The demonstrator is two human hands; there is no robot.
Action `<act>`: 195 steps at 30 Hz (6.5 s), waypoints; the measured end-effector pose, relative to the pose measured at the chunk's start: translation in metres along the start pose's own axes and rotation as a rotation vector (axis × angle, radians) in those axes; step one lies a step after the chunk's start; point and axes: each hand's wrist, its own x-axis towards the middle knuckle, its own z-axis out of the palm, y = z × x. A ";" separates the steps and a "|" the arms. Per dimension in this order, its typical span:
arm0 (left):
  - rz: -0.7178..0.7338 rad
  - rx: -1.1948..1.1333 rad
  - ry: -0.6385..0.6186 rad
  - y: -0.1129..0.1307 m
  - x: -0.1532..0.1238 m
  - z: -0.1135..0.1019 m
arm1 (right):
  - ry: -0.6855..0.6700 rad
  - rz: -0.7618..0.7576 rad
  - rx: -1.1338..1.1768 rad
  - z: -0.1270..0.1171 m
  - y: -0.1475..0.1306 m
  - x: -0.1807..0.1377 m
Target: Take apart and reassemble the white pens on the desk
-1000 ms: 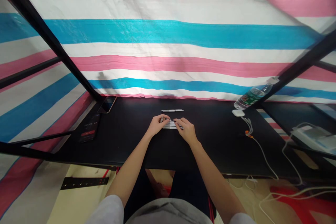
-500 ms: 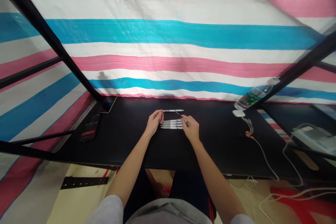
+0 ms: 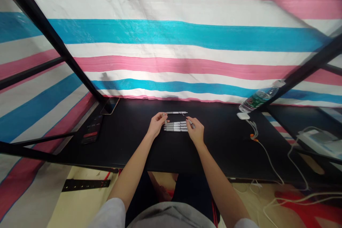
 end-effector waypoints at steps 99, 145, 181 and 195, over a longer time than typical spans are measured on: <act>0.035 0.376 -0.195 -0.005 -0.004 -0.004 | -0.238 -0.125 -0.005 -0.002 -0.009 -0.004; 0.062 0.133 0.025 -0.002 0.001 -0.001 | -0.038 0.611 0.803 0.006 0.015 0.008; 0.035 0.286 -0.018 -0.003 -0.001 -0.003 | -0.005 0.648 0.877 0.006 0.014 0.009; 0.014 0.297 -0.084 -0.004 -0.001 -0.003 | -0.010 0.624 0.847 0.006 0.017 0.008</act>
